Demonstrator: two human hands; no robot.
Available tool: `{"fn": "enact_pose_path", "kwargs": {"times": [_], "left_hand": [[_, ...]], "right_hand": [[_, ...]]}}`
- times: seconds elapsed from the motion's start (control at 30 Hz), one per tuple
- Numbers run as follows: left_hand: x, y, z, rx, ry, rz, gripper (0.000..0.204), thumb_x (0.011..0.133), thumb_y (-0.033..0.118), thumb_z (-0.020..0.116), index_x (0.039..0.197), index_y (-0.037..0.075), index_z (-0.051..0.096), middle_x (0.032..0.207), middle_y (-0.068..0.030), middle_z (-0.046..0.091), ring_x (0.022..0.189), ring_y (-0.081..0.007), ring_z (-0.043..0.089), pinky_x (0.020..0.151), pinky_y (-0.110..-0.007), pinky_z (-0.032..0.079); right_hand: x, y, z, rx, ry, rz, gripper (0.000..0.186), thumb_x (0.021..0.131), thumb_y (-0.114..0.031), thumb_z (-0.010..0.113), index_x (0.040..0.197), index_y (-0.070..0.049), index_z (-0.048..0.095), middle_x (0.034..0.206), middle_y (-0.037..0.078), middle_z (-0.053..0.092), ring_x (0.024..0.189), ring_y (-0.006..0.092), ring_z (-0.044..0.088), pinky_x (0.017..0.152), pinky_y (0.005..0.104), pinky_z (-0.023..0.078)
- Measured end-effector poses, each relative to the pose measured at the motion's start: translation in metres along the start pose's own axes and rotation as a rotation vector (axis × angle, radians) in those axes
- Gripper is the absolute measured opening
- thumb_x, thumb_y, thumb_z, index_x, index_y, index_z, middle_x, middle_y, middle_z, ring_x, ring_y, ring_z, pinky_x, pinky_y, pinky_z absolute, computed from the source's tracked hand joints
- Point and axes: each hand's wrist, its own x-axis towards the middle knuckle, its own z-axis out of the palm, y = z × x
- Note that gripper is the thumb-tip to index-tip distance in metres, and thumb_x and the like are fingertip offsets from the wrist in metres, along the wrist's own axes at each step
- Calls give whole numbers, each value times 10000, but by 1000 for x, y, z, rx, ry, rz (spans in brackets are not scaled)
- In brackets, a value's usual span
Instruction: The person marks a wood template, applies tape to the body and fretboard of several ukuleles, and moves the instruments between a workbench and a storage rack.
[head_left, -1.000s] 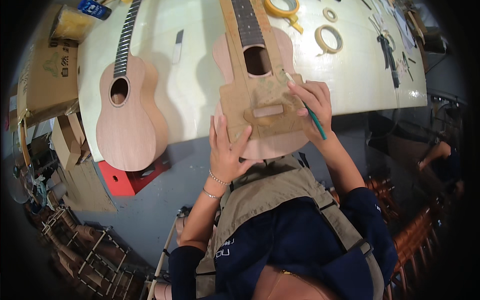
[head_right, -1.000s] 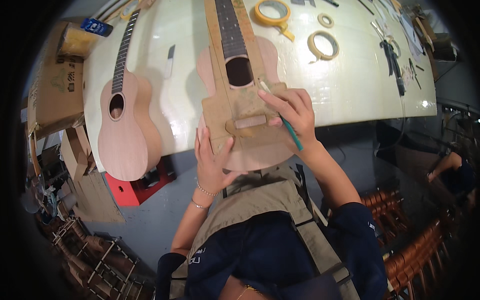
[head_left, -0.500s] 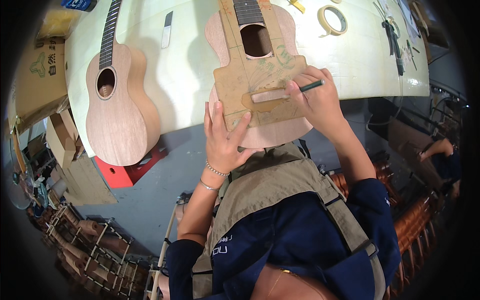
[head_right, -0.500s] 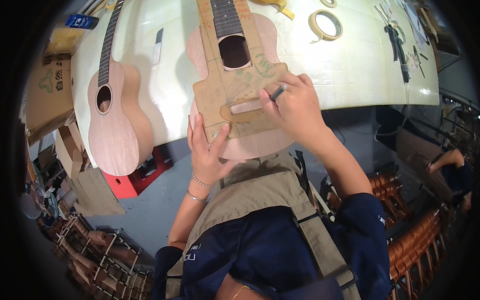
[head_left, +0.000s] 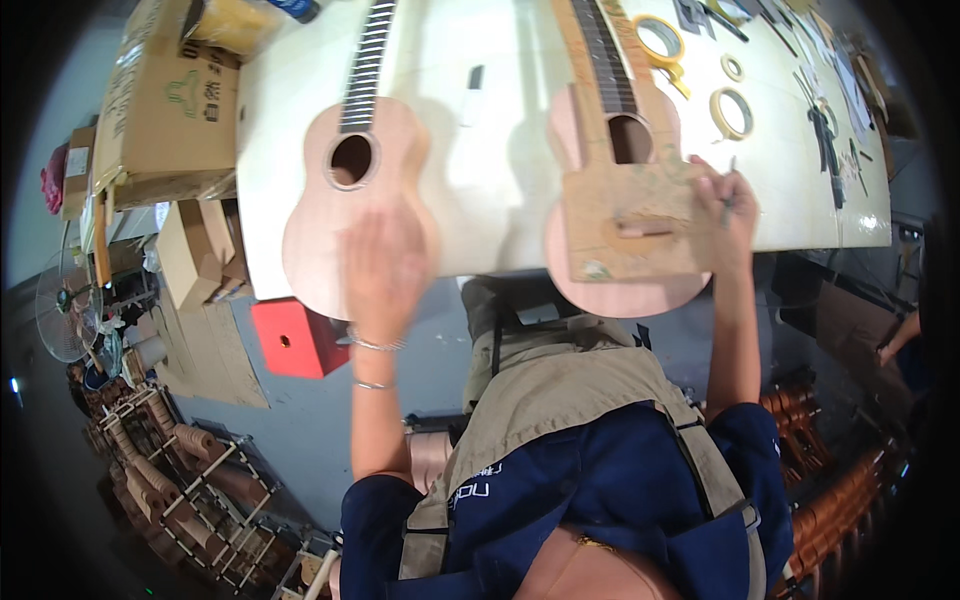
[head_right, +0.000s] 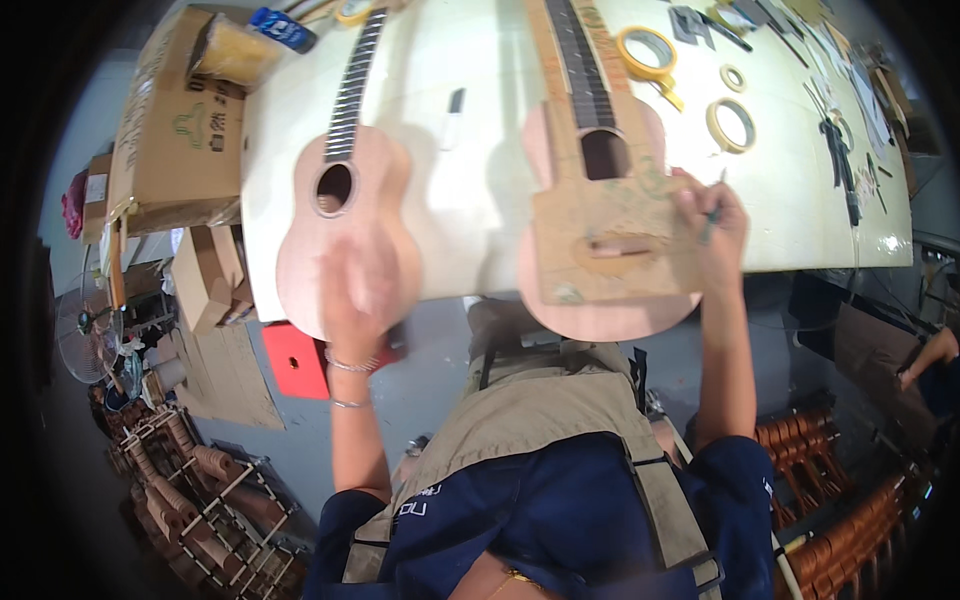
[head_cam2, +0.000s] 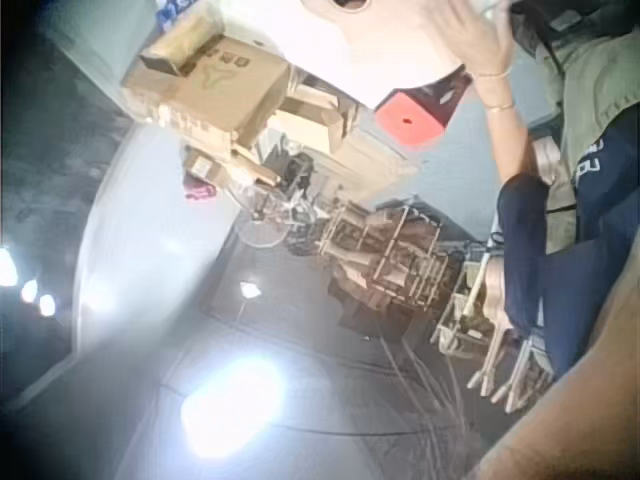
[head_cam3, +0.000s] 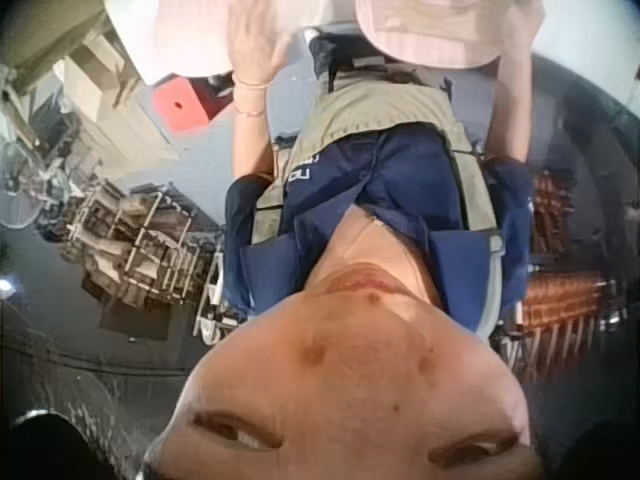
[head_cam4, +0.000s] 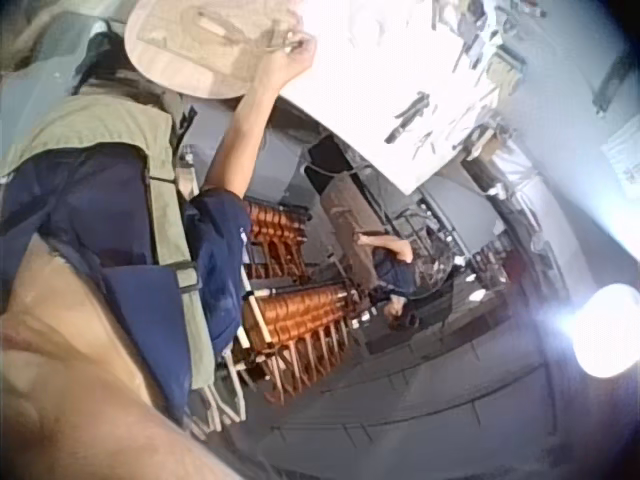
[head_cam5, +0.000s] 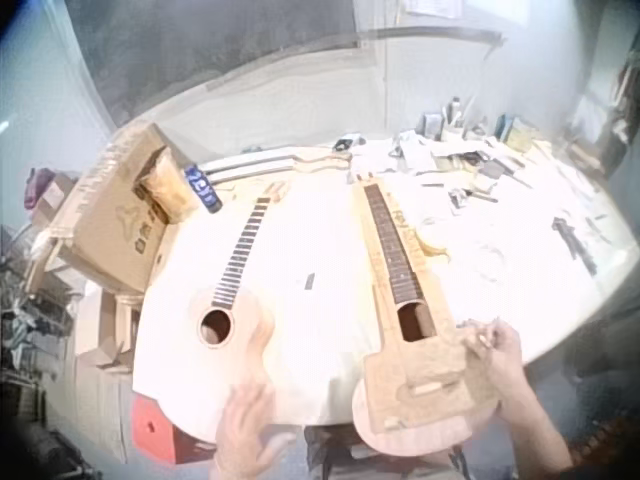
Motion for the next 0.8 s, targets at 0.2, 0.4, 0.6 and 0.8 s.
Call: {"fn": "enact_pose_path", "kwargs": {"times": [0.2, 0.4, 0.6, 0.8], "left_hand": [[-26, -175, -43, -175, -80, -322, 686, 952, 447, 380, 1431, -15, 215, 1456, -218, 280, 1354, -353, 257, 1108, -408, 196], [-39, -110, -27, -692, -123, -303, 1004, 841, 736, 268, 1448, -32, 48, 1498, -214, 176, 1389, -306, 183, 1117, -393, 153], [-51, -96, -26, -326, -166, 112, 1150, 705, 691, 592, 1458, 9, 54, 1479, -307, 68, 1361, -480, 98, 1086, -521, 155], [-54, -104, -19, -202, -215, 189, 1216, 618, 676, 672, 1449, 6, 90, 1455, -355, 37, 1342, -527, 96, 1068, -561, 170]], "right_hand": [[-30, -58, 95, 244, 14, 86, 347, 882, -31, 578, 688, -142, 314, 1071, 168, 636, 898, 64, 562, 713, 186, 419], [-43, -21, 262, 364, 25, 20, 326, 852, -27, 620, 684, -105, 352, 840, 36, 619, 949, 86, 578, 722, 192, 408], [-45, -25, 307, -950, 62, -660, 329, 685, -253, 780, 789, -80, 520, 771, 66, 588, 904, 193, 595, 1024, 450, 336], [-26, -20, 307, -849, -432, -575, 687, 637, -302, 788, 1235, -86, 528, 812, 13, 570, 1177, 230, 511, 1093, 499, 250]]}}
